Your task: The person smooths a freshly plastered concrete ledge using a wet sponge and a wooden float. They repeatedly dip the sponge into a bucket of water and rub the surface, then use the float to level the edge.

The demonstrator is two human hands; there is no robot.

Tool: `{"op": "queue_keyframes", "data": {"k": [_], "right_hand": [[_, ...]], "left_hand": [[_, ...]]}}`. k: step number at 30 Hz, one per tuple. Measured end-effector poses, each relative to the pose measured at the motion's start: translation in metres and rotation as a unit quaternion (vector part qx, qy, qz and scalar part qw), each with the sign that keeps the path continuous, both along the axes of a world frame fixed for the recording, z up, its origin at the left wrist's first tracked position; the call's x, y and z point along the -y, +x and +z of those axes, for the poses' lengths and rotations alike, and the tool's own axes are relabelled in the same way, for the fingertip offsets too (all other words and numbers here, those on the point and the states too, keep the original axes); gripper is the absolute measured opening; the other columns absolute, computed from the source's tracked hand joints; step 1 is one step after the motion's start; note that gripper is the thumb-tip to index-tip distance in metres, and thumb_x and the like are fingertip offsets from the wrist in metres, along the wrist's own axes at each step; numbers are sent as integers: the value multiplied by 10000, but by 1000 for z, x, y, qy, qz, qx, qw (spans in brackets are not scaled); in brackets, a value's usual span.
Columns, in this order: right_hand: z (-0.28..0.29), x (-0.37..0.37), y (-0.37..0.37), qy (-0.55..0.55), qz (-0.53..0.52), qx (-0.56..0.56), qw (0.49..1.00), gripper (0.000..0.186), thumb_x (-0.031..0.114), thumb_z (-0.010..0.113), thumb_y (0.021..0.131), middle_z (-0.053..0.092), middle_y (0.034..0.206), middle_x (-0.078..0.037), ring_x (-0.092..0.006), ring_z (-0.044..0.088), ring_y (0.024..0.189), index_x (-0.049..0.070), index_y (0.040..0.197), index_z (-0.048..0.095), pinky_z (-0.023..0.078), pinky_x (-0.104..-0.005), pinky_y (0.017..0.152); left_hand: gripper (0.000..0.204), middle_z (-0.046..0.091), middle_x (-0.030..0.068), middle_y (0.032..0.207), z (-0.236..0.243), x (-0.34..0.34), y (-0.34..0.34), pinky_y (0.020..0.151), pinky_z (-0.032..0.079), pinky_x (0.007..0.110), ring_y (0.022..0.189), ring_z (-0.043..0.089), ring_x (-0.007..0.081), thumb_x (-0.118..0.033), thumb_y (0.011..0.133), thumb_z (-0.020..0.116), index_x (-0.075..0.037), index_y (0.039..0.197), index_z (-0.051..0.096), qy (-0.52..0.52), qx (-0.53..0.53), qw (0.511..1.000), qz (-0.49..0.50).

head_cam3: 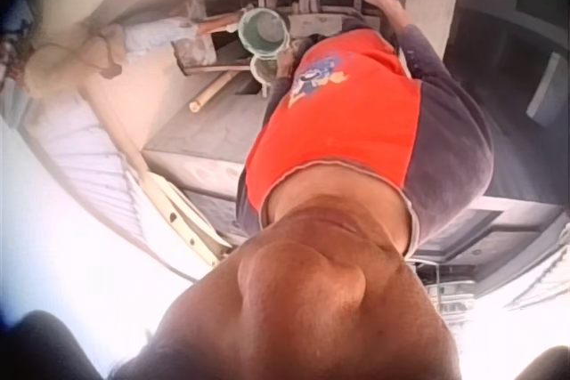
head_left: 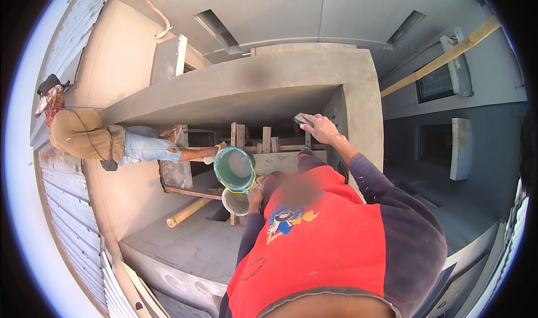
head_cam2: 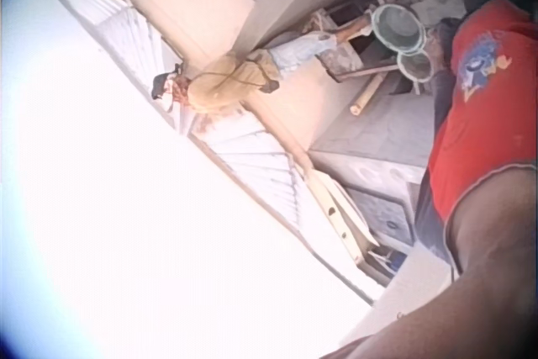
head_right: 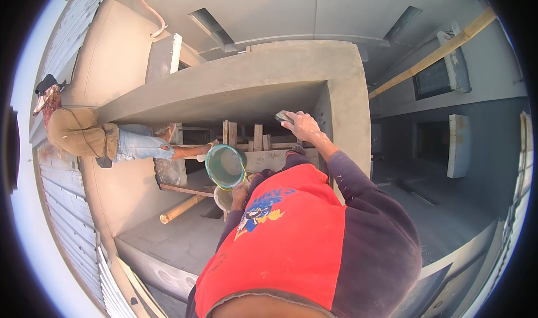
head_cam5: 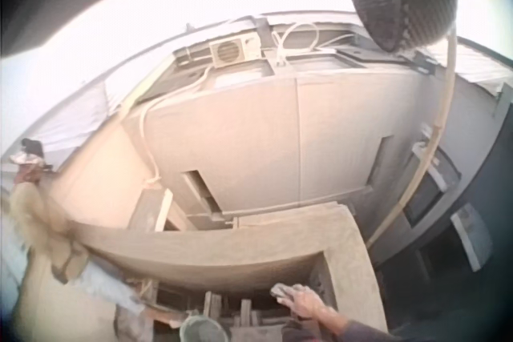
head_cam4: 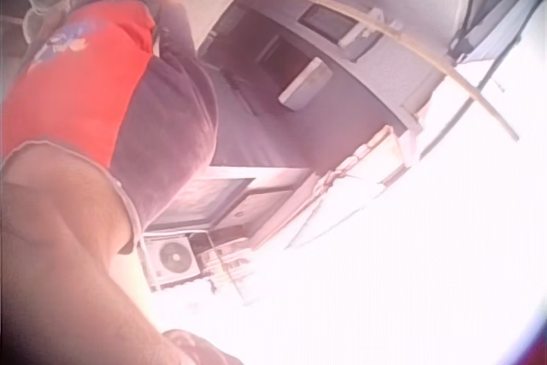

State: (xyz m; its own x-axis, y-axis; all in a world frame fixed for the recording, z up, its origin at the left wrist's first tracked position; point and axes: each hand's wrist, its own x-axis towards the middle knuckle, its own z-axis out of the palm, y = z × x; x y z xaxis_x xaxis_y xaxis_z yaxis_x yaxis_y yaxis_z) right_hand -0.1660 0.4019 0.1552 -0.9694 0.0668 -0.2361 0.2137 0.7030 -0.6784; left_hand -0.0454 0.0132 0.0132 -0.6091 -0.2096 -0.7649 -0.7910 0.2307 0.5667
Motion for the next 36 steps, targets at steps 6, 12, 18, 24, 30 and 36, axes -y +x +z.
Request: {"op": "queue_keyframes", "data": {"k": [6,12,18,24,30,36], "right_hand": [[-5,-3,-12,-141,-70,43,987,604,540,393,960,632,1146,-221,-402,592,1082,75,1325,516,467,-449,909],[16,-3,-21,-483,-133,207,841,616,582,438,944,608,896,-57,-140,590,745,13,1118,597,486,-292,700],[1,-7,-17,-470,-149,214,843,595,568,462,940,601,884,-51,-147,590,740,14,1112,593,488,-292,695],[-8,16,-15,-247,-96,12,964,592,532,506,924,630,1005,-143,-244,607,986,25,1223,568,476,-352,854],[-10,20,2,119,158,-122,973,546,492,591,866,544,1181,-125,-301,494,1143,170,1305,536,366,-452,1003],[-8,38,11,147,169,-70,972,545,488,581,877,521,1219,-122,-306,482,1154,153,1304,529,374,-458,989]], "left_hand": [[575,650,91,731,20,-5,8,479,434,222,560,578,121,34,721,667,76,1260,473,27,-14,996,85],[550,691,123,852,32,-2,36,478,451,202,603,617,115,31,750,695,7,1260,489,54,-15,971,231],[436,684,135,901,-2,-1,79,575,481,240,672,631,153,-8,806,618,-3,1233,525,20,-40,982,181],[266,681,106,942,-59,34,144,762,513,288,811,646,195,-126,878,543,14,1080,642,-115,-149,974,-124],[269,669,86,905,-57,33,120,713,516,288,775,642,187,-135,882,542,7,1089,638,-85,-124,980,-130],[272,658,67,867,-62,59,101,664,520,288,739,639,179,-144,887,540,-1,1098,634,-53,-144,985,-81]]}}
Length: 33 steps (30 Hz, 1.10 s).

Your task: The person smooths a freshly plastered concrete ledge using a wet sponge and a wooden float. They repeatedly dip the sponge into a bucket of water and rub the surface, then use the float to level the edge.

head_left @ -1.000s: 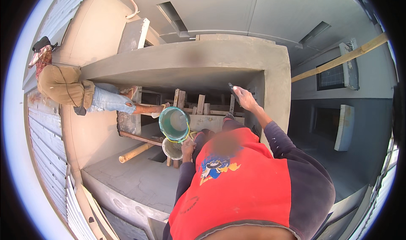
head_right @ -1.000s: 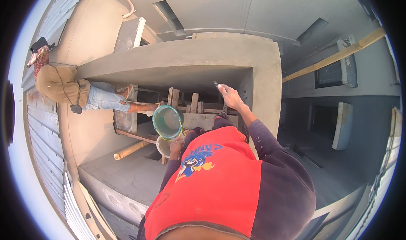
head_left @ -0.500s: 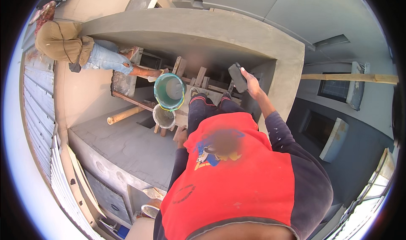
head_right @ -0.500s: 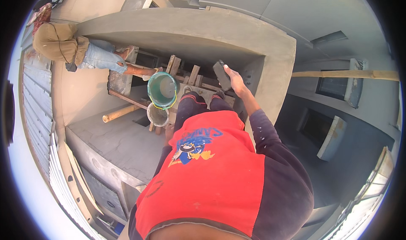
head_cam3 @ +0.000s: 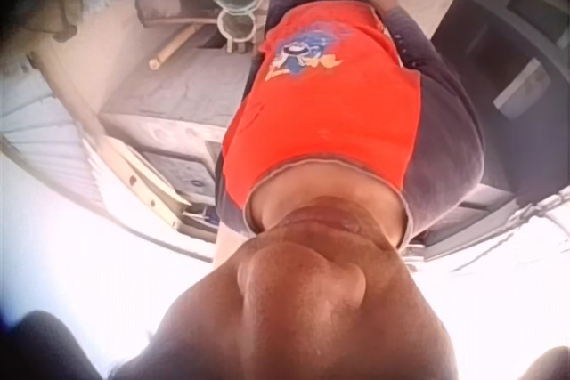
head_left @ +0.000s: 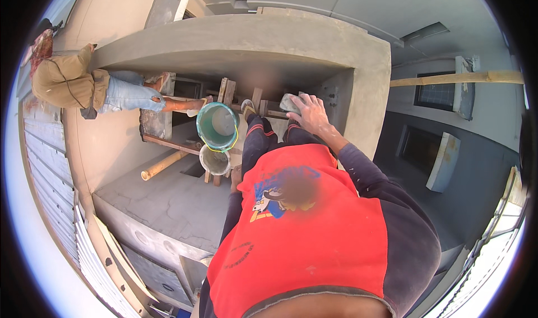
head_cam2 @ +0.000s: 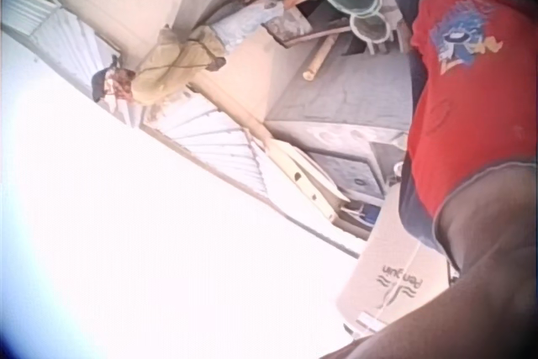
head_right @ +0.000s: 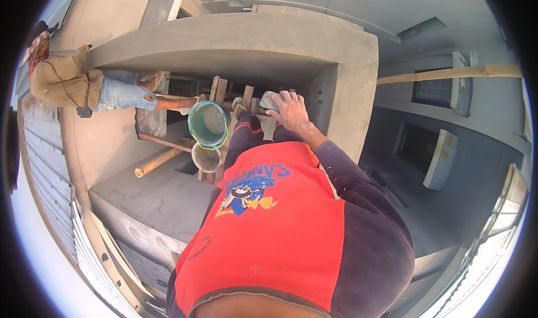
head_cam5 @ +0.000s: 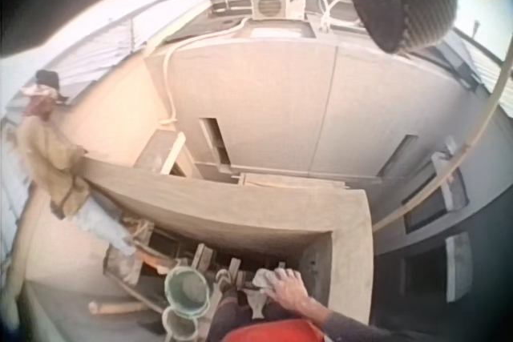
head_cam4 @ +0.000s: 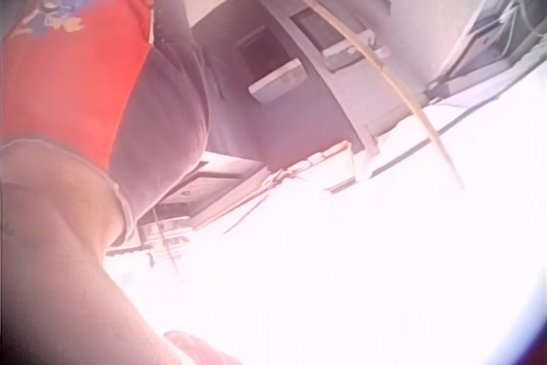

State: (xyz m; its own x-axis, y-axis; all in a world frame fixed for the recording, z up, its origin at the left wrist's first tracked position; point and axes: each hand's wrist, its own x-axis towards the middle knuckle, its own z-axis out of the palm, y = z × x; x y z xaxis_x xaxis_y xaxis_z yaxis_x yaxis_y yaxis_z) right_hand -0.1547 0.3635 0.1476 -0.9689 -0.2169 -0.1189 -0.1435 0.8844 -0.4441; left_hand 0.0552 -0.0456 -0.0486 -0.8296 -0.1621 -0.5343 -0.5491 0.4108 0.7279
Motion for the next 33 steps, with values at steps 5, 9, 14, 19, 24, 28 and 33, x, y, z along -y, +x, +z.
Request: {"op": "queue_keyframes", "data": {"k": [5,9,14,19,24,28,33], "right_hand": [[-4,-8,-20,-38,-103,180,978,626,518,589,860,562,1224,-187,-357,535,1143,99,1320,513,427,-464,962],[-19,-14,-24,-131,-177,208,953,671,523,609,847,609,1160,-230,-366,583,1100,68,1329,505,456,-443,934],[-31,-33,-26,-257,-126,344,894,638,511,599,869,654,1091,-212,-290,607,1086,52,1307,531,450,-370,929],[-18,-25,-21,-205,-143,293,923,648,536,539,899,628,1166,-206,-315,587,1125,40,1315,523,435,-371,960],[-24,-27,-14,-210,-171,297,916,658,538,537,898,614,1190,-217,-329,572,1149,41,1328,509,430,-375,967],[-25,-29,-10,-210,-169,304,914,666,536,553,884,623,1171,-219,-322,581,1135,47,1334,506,433,-374,962],[7,-46,-29,-299,-283,288,865,693,550,584,858,655,1084,-199,-284,624,1036,65,1347,506,457,-357,908]], "left_hand": [[303,563,20,792,54,-16,-69,439,428,287,496,496,127,-148,891,492,-30,1152,591,87,186,962,180],[281,510,5,731,81,-23,-71,410,385,270,472,446,98,-172,884,516,-37,1112,608,91,192,949,233],[279,611,56,817,70,-13,-48,634,483,283,684,576,157,-152,872,519,15,1051,653,-31,24,999,2],[288,634,83,876,62,-15,-43,684,492,288,750,600,171,-136,878,498,29,1052,657,7,51,999,0],[298,658,110,935,84,-24,-72,734,501,292,816,623,186,-121,884,477,43,1052,660,89,123,986,74],[307,677,132,982,95,-23,-71,774,509,296,869,642,197,-109,889,461,54,1053,663,101,110,986,71],[335,689,138,990,100,-28,-75,804,500,298,896,648,203,-118,897,424,54,1043,671,32,75,996,-31]]}}
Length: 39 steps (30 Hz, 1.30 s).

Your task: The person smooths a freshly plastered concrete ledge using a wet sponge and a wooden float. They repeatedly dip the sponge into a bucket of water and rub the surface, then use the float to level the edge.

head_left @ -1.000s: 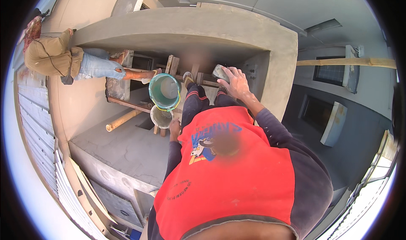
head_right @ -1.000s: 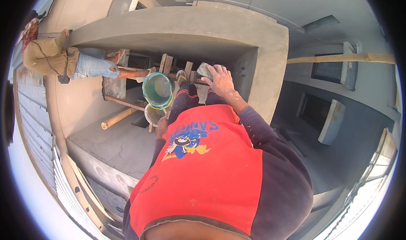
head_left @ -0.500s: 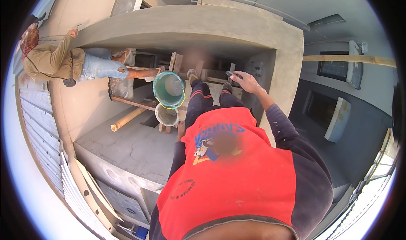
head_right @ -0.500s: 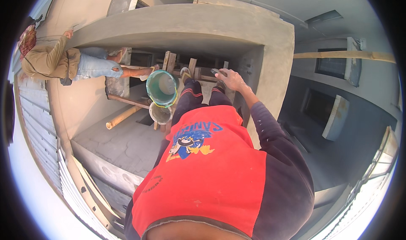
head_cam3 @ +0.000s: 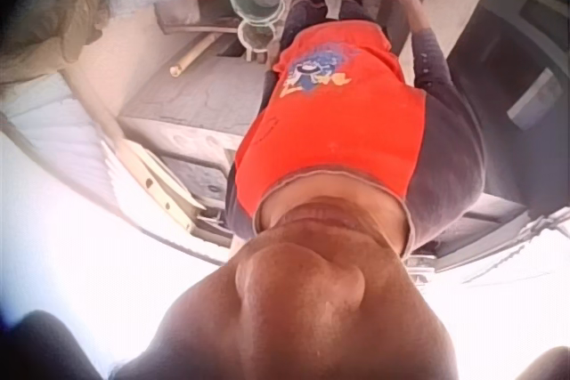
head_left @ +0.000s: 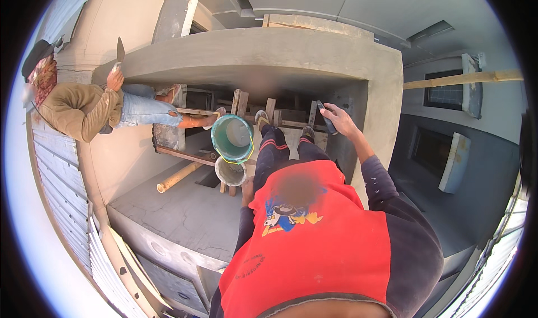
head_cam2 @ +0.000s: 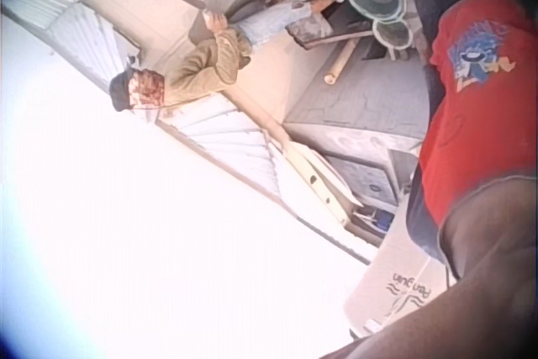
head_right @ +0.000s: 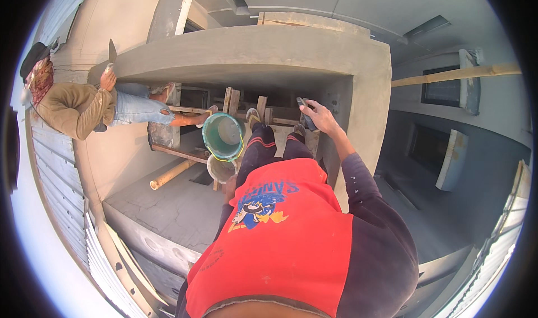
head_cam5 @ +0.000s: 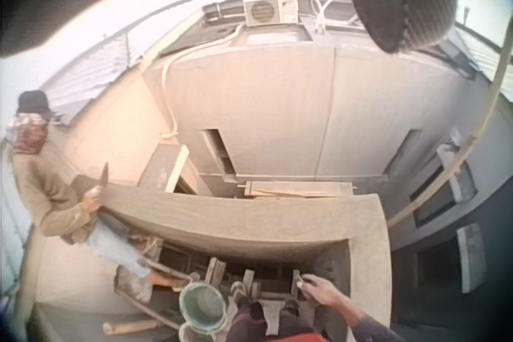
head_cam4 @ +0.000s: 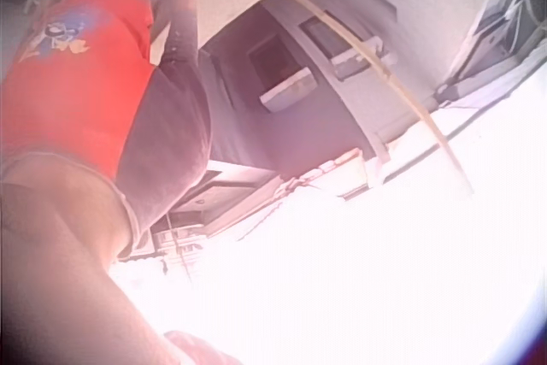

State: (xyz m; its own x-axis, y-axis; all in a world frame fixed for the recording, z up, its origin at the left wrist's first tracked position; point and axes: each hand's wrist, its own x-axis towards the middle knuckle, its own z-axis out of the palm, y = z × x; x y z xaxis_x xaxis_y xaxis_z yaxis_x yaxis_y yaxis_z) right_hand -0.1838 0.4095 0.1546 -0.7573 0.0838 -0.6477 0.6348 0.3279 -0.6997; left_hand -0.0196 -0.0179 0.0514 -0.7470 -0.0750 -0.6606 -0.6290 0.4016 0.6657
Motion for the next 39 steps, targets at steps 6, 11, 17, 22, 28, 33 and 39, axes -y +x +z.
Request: {"op": "queue_keyframes", "data": {"k": [6,11,17,22,28,33,39], "right_hand": [[19,-39,-61,146,-80,-155,974,673,553,582,860,575,1140,-252,-361,561,1088,109,1361,505,435,-416,934],[-6,-95,-127,429,-124,-186,875,575,522,611,851,536,1184,-229,-404,503,1104,237,1343,522,431,-471,933],[-43,-65,-190,506,-112,-109,848,487,450,630,858,492,1237,-199,-352,467,1126,273,1304,551,401,-446,932],[-47,30,-185,490,48,-301,817,477,395,673,815,516,1152,-135,-309,480,1074,267,1266,587,417,-406,895],[-44,-33,-128,523,13,-247,816,450,387,668,826,505,1205,-155,-325,480,1106,286,1260,609,416,-418,920],[-53,-82,-176,582,-163,-121,788,436,435,612,863,513,1175,-173,-336,477,1063,270,1267,603,409,-427,911],[-43,55,-140,457,87,-283,839,469,385,703,800,512,1183,-142,-323,483,1085,308,1255,615,419,-431,917]], "left_hand": [[377,701,146,985,-30,37,47,820,485,317,904,655,212,-189,892,399,0,1063,677,-27,-66,992,-102],[352,702,136,917,35,7,20,766,489,347,832,660,227,-214,887,420,0,974,686,-38,-75,995,-55],[219,632,88,748,-17,79,63,628,488,329,676,615,172,-143,807,575,-12,972,634,-41,94,995,13],[247,525,10,750,-20,114,79,470,414,266,524,495,119,-124,871,528,-52,1097,597,-160,-72,959,-221],[291,460,-19,735,19,85,25,414,345,227,471,382,69,-181,916,496,-69,1175,565,2,246,912,328],[294,477,-17,764,23,87,-1,419,343,215,480,391,54,-209,929,495,-67,1177,562,1,230,939,255],[277,511,-1,795,28,73,-13,446,371,218,515,429,59,-146,932,473,-111,1192,562,-5,253,945,206]]}}
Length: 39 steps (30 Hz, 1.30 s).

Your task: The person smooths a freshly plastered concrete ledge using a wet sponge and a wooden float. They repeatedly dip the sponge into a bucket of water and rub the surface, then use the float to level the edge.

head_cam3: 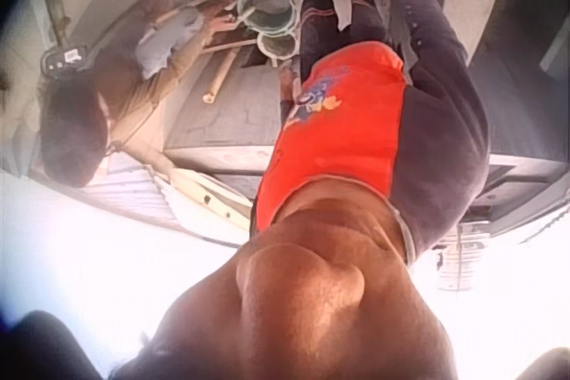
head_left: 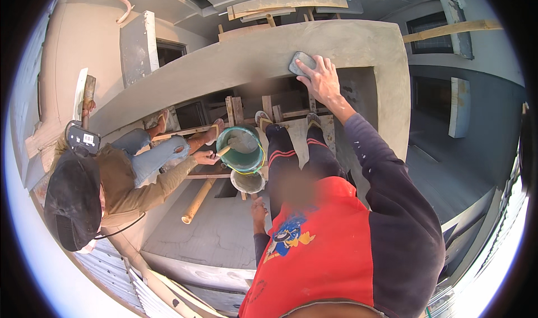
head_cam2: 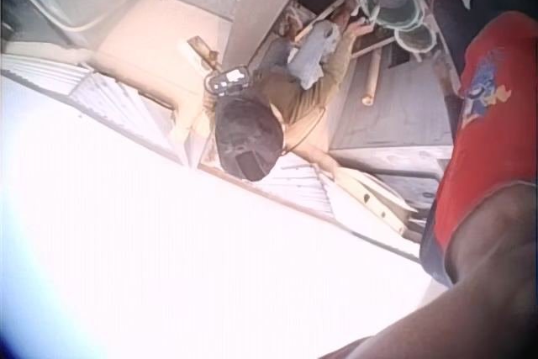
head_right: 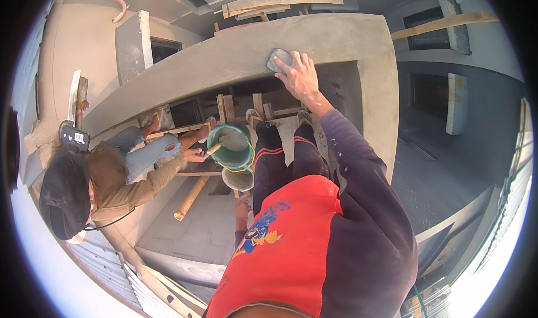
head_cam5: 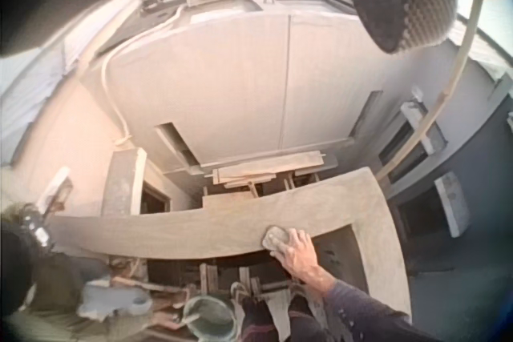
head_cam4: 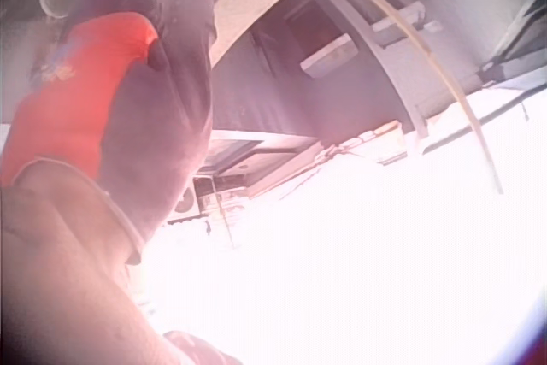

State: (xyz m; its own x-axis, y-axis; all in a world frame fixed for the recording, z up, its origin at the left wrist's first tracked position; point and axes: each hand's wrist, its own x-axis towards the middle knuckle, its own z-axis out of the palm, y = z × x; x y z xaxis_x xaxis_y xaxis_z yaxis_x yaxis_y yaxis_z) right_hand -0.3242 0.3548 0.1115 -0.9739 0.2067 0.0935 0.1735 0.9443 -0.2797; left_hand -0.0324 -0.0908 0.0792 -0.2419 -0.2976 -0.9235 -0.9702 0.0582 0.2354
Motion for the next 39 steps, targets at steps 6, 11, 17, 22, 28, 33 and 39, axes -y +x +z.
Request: {"op": "queue_keyframes", "data": {"k": [6,11,17,22,28,33,39], "right_hand": [[-20,-115,-21,74,-256,-21,964,438,435,640,848,509,1193,-205,-356,476,1063,254,1247,624,401,-450,911],[-13,-11,-64,28,-53,-56,997,411,419,649,833,515,1171,-149,-308,471,1053,272,1217,631,411,-416,890],[-12,-93,1,71,-162,-27,984,428,425,631,857,515,1174,-164,-311,473,1055,256,1249,617,406,-405,914],[-18,-59,-78,64,-234,-93,966,426,398,655,832,502,1145,-146,-304,477,1011,242,1227,622,417,-401,852],[-7,-70,26,13,-60,-50,997,436,396,679,814,500,1196,-123,-299,472,1095,276,1229,619,411,-397,943],[-23,-170,-24,89,-294,-78,949,436,395,635,850,540,1122,-160,-317,474,1041,208,1242,615,416,-415,875],[-14,-83,21,20,-9,-60,998,432,425,627,855,518,1130,-126,-290,489,1062,237,1244,617,424,-400,929]], "left_hand": [[299,500,9,827,9,22,-18,473,394,228,540,432,66,-179,940,450,-104,1210,555,-24,-40,999,-11],[271,543,29,832,5,7,-34,478,395,233,545,446,64,-158,932,482,-81,1174,576,-21,-10,996,-91],[305,538,27,850,19,3,-59,481,397,229,553,456,65,-130,895,490,-76,1182,579,-20,-44,991,-122],[337,530,23,831,4,13,-56,474,391,223,553,460,63,-98,873,474,-76,1194,574,-11,-24,987,-157],[343,559,52,877,-13,6,-54,479,396,222,556,468,67,-67,860,469,-93,1185,578,20,2,977,-212],[323,551,34,821,-13,-10,-63,472,397,230,534,457,62,-49,869,469,-85,1170,582,20,-51,958,-281],[304,505,-2,741,-9,-38,-72,484,402,234,549,461,62,-53,875,471,-65,1159,581,26,-35,966,-253]]}}
